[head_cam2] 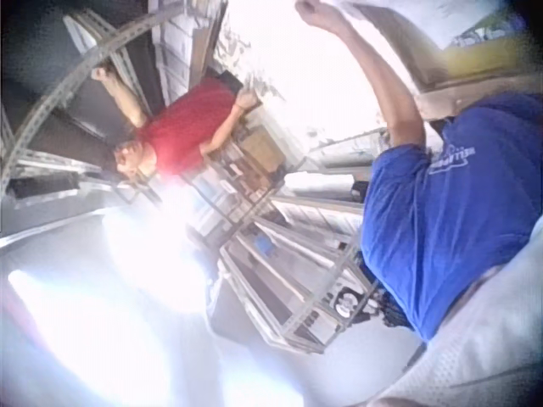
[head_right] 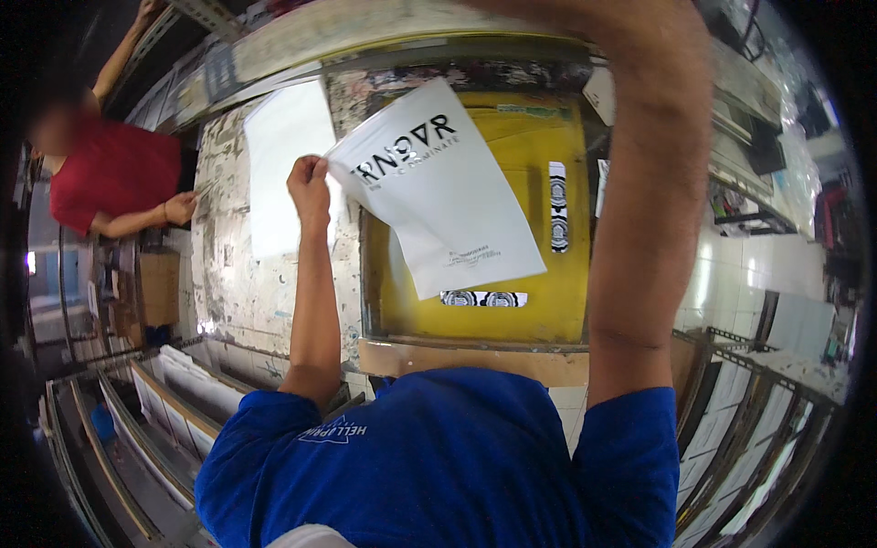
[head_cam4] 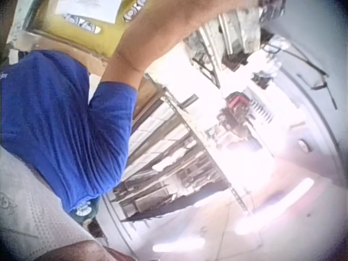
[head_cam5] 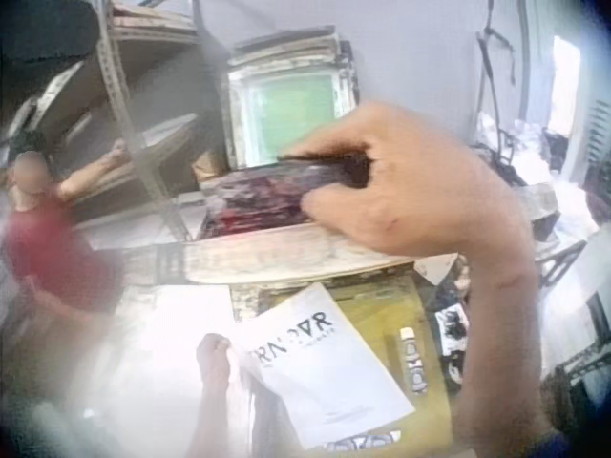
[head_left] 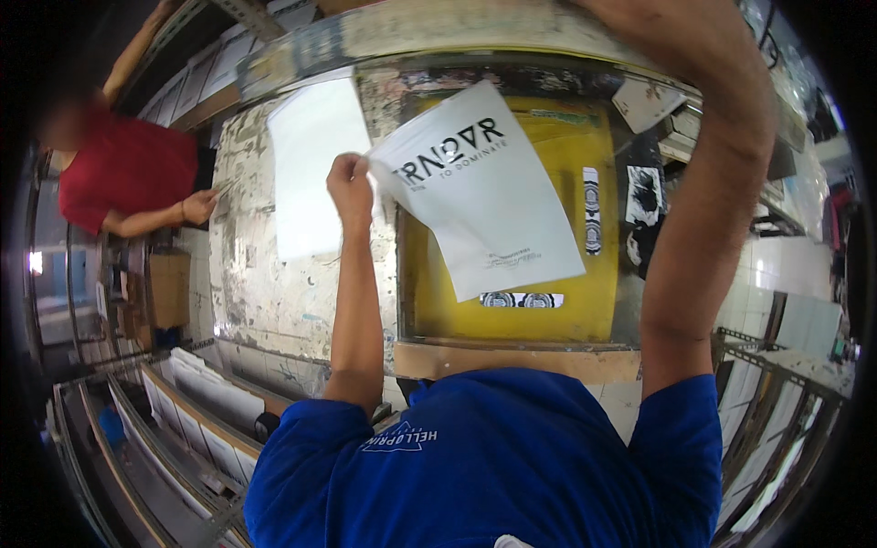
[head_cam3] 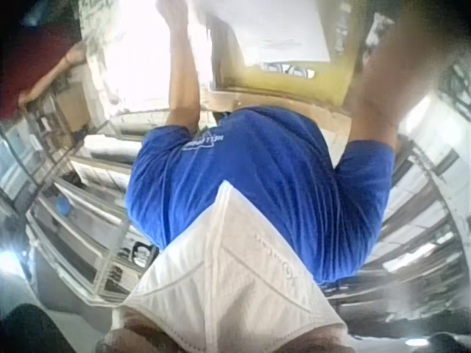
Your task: The person performs screen printing by placing a sheet of paper on a template, lowering a screen, and using a squeegee to apply ink. The person then lifts the screen, removes the printed sheet, and places it aside, repeating this process for multiple sheets.
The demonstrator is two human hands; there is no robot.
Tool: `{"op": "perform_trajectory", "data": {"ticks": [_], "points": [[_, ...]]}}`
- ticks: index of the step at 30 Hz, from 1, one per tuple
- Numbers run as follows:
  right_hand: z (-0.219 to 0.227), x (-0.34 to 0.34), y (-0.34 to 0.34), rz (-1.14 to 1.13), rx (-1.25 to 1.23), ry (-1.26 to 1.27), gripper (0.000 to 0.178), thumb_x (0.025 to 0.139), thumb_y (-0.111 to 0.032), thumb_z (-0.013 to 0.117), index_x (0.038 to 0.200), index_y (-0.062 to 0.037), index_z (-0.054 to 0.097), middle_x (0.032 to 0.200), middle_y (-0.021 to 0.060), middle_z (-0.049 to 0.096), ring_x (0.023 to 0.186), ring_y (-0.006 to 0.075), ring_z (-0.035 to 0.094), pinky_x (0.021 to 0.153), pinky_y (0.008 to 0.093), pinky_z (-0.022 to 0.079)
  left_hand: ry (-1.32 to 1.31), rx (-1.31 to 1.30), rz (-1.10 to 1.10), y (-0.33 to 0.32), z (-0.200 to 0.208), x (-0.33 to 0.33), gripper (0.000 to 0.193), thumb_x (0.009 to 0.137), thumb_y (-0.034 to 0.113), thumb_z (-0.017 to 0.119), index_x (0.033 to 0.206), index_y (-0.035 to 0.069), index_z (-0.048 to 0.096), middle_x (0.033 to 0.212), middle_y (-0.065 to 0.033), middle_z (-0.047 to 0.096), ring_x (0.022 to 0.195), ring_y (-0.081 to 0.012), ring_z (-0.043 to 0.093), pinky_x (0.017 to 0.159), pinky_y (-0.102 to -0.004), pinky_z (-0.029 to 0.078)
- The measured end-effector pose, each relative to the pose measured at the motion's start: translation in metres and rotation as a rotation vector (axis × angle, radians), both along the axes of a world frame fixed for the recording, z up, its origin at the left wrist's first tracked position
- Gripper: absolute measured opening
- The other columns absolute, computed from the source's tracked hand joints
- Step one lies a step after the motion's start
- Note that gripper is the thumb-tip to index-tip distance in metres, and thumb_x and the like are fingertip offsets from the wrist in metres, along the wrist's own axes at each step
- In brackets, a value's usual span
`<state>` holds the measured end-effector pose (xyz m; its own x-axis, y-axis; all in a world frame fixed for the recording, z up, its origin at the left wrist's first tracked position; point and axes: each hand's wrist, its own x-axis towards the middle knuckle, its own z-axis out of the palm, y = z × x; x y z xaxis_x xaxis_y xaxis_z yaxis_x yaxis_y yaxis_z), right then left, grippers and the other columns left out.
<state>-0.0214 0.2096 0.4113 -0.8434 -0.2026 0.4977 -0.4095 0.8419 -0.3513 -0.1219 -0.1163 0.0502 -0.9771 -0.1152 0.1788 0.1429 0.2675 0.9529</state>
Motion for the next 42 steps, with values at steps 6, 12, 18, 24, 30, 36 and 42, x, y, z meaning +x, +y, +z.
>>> {"op": "perform_trajectory", "data": {"ticks": [6,12,18,24,30,36,42], "points": [[-0.002,0.02,-0.019,0.018,0.013,0.116,0.044,0.085,-0.012,0.065,0.126,0.0007,0.071,0.094,0.0149,0.077,0.076,0.0184,0.068,0.072,0.0313,0.055,-0.008,0.107,0.352,-0.149,-0.027,0.055,0.003,0.095,-0.002,0.063,0.096,-0.001,0.065,0.089,-0.0039,0.064,0.082,-0.0127,0.057,0.076,-0.0278,0.047],[0.006,0.026,-0.04,-0.082,-0.134,0.006,0.044,0.082,-0.005,0.063,0.125,0.0023,0.071,0.096,0.0134,0.077,0.079,0.0179,0.069,0.075,0.0291,0.057,0.002,0.063,0.649,-0.271,-0.057,0.1,0.004,0.096,0.0,0.062,0.092,-0.001,0.062,0.089,-0.0049,0.063,0.081,-0.0148,0.056,0.076,-0.0302,0.047],[0.019,0.029,-0.041,-0.071,-0.166,-0.2,0.046,0.08,-0.002,0.06,0.124,0.0046,0.071,0.089,0.0127,0.077,0.062,0.0132,0.062,0.056,0.0278,0.053,-0.133,-0.673,1.259,-0.305,-0.05,0.099,0.036,0.098,0.014,0.066,0.125,-0.01,0.063,0.117,-0.0271,0.067,0.111,-0.039,0.065,0.1,-0.0448,0.052],[-0.004,0.023,-0.031,-0.04,0.01,0.053,0.046,0.08,-0.002,0.061,0.124,0.005,0.071,0.09,0.0135,0.077,0.061,0.0128,0.063,0.056,0.0266,0.053,0.542,-0.682,0.357,-0.138,-0.029,0.024,0.03,0.085,0.009,0.08,0.113,0.001,0.073,0.109,-0.0176,0.074,0.103,-0.0362,0.068,0.093,-0.0424,0.051],[-0.003,0.025,-0.039,-0.163,0.049,0.071,0.045,0.082,-0.004,0.064,0.125,0.0039,0.071,0.093,0.0139,0.077,0.065,0.0139,0.065,0.061,0.0271,0.055,0.265,-0.935,0.157,-0.016,-0.045,0.013,0.018,0.081,0.022,0.08,0.078,0.009,0.068,0.086,-0.0086,0.07,0.104,-0.0303,0.065,0.085,-0.0475,0.044],[0.001,0.025,-0.033,-0.169,0.048,0.004,0.044,0.084,-0.007,0.065,0.126,0.0027,0.07,0.093,0.0125,0.078,0.066,0.0145,0.065,0.065,0.0283,0.057,0.281,-0.574,0.098,-0.031,-0.059,-0.006,0.012,0.081,0.018,0.079,0.086,0.008,0.075,0.104,-0.0065,0.075,0.098,-0.0318,0.066,0.083,-0.0473,0.048],[0.004,0.023,-0.031,-0.137,0.043,-0.035,0.044,0.085,-0.011,0.064,0.126,0.0034,0.07,0.094,0.0128,0.078,0.069,0.0149,0.067,0.068,0.0283,0.058,0.291,-0.746,0.152,-0.037,-0.065,0.0,0.02,0.083,0.023,0.081,0.095,0.007,0.079,0.103,-0.008,0.077,0.079,-0.0343,0.069,0.073,-0.0446,0.054]]}}
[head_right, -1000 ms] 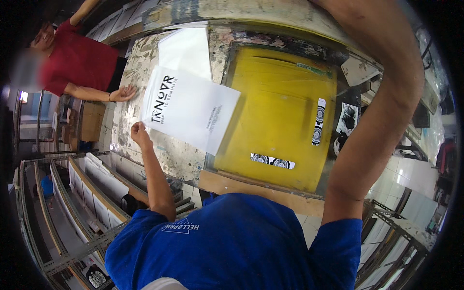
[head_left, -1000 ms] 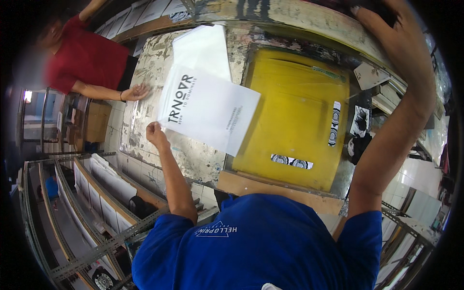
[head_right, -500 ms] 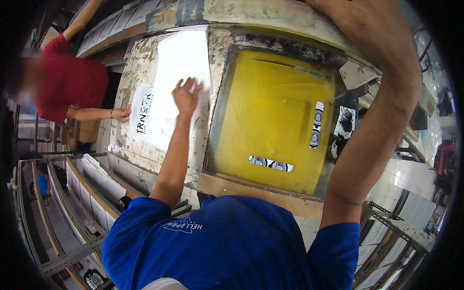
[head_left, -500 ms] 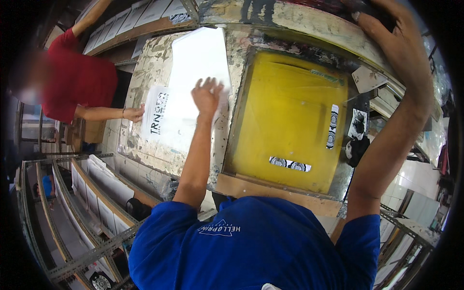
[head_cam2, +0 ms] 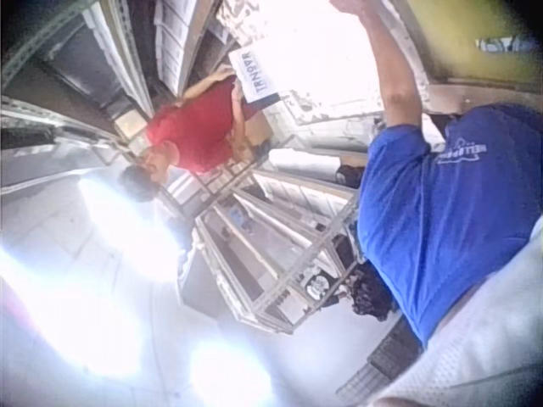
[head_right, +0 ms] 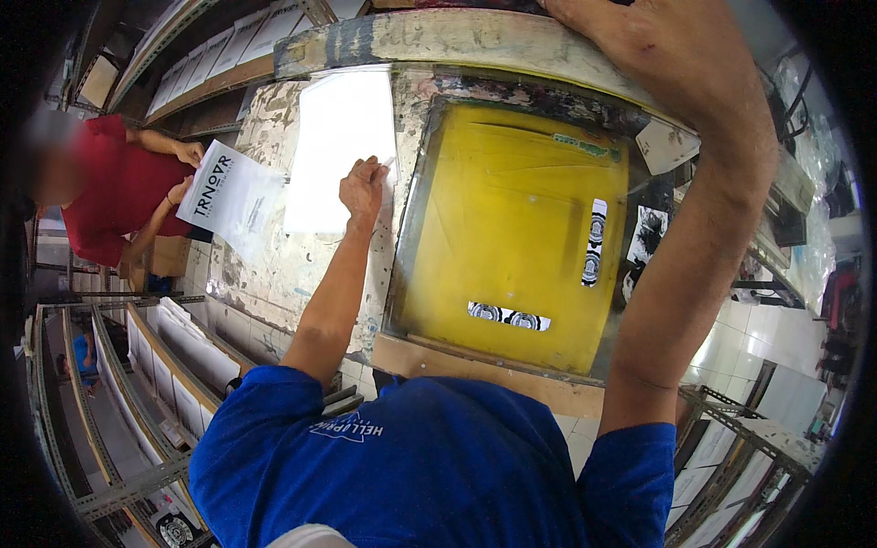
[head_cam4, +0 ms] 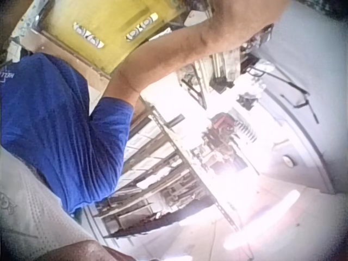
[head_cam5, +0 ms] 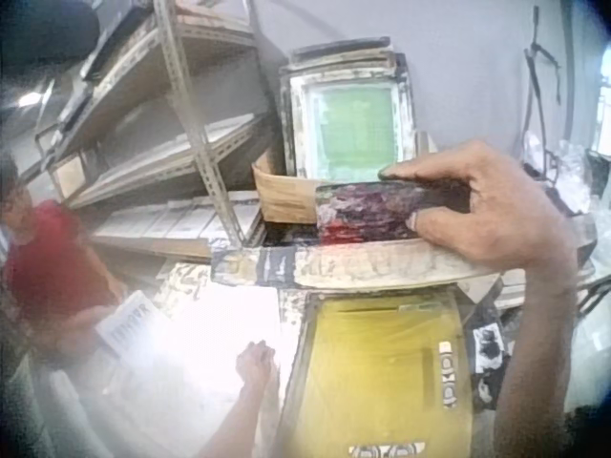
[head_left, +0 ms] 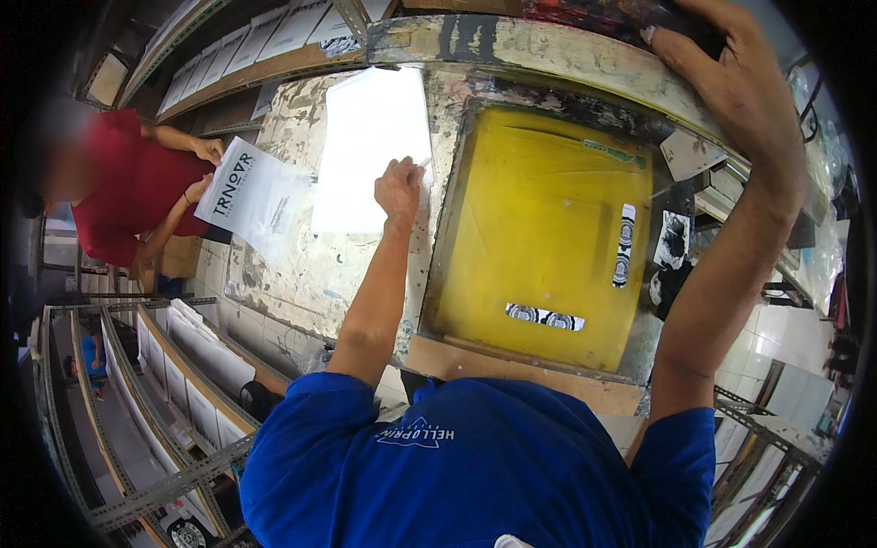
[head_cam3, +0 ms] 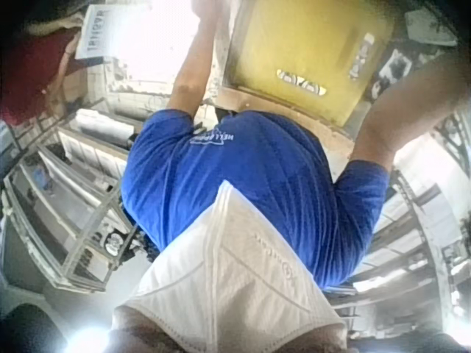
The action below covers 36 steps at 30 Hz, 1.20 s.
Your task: The person performs screen printing by placing a sheet of paper on a template, lowering a screen, and using a squeegee to apply ink. The person then lifts the screen, removes the printed sheet, and places it aside, repeating this process for multiple sheets.
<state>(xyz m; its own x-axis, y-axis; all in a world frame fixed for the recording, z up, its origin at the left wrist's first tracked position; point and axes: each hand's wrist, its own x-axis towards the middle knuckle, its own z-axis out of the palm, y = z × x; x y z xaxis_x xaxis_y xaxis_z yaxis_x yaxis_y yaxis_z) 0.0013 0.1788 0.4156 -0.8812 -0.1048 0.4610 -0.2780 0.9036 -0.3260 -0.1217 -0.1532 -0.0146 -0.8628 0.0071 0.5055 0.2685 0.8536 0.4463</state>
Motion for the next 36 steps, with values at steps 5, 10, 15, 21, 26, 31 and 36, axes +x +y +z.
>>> {"op": "perform_trajectory", "data": {"ticks": [5,10,15,21,26,31,36], "points": [[-0.004,0.0,0.003,0.07,-0.017,0.069,0.044,0.085,-0.012,0.064,0.126,0.0035,0.071,0.097,0.0147,0.078,0.076,0.0164,0.069,0.075,0.0291,0.059,-0.242,0.165,0.112,0.01,0.028,0.011,0.022,0.088,0.027,0.078,0.102,0.011,0.081,0.097,-0.01,0.078,0.083,-0.0331,0.073,0.075,-0.0418,0.056],[-0.007,0.005,0.004,0.039,-0.065,0.088,0.045,0.085,-0.015,0.065,0.126,0.0018,0.071,0.097,0.0154,0.078,0.077,0.0175,0.069,0.076,0.0292,0.058,-0.679,0.138,-0.367,0.048,0.08,0.076,0.043,0.091,0.041,0.077,0.122,0.012,0.076,0.133,-0.0111,0.068,0.125,-0.0288,0.062,0.103,-0.0405,0.049],[-0.004,0.0,0.006,0.039,0.026,0.067,0.041,0.086,-0.019,0.067,0.122,0.0,0.074,0.094,0.0164,0.078,0.074,0.0197,0.068,0.07,0.0298,0.055,-0.505,-0.3,-0.503,0.074,0.029,0.115,0.068,0.087,0.055,0.074,0.143,0.018,0.062,0.163,-0.013,0.039,0.152,-0.0445,0.028,0.122,-0.0615,0.023],[-0.003,0.003,0.018,0.216,0.015,0.166,0.039,0.086,-0.025,0.066,0.112,0.0022,0.076,0.094,0.0184,0.077,0.074,0.0242,0.069,0.071,0.0332,0.055,-0.425,-0.311,-0.798,0.155,0.017,0.106,0.078,0.084,0.057,0.074,0.151,0.022,0.052,0.168,-0.0081,0.031,0.156,-0.0407,0.019,0.125,-0.0628,0.014],[-0.011,0.0,0.027,0.277,0.023,0.256,0.04,0.086,-0.026,0.065,0.111,0.004,0.076,0.099,0.0215,0.077,0.079,0.0289,0.071,0.075,0.0355,0.056,-0.461,-0.335,-0.894,0.19,0.016,0.123,0.081,0.084,0.057,0.073,0.154,0.024,0.049,0.169,-0.0067,0.028,0.158,-0.0372,0.014,0.127,-0.0603,0.006],[0.003,0.002,0.027,0.241,-0.086,0.053,0.04,0.086,-0.026,0.065,0.111,0.004,0.076,0.098,0.0224,0.076,0.079,0.0292,0.071,0.076,0.0361,0.057,-0.489,-0.379,-0.898,0.192,0.022,0.141,0.083,0.086,0.059,0.071,0.157,0.025,0.045,0.171,-0.0071,0.024,0.158,-0.0362,0.012,0.128,-0.0591,0.004],[-0.004,-0.001,0.028,0.249,-0.07,0.122,0.041,0.086,-0.026,0.065,0.111,0.004,0.076,0.095,0.0214,0.077,0.076,0.028,0.071,0.074,0.0355,0.058,-0.439,-0.293,-0.904,0.193,0.015,0.151,0.083,0.084,0.056,0.074,0.154,0.02,0.048,0.169,-0.0087,0.028,0.158,-0.0368,0.013,0.127,-0.0608,0.005]]}}
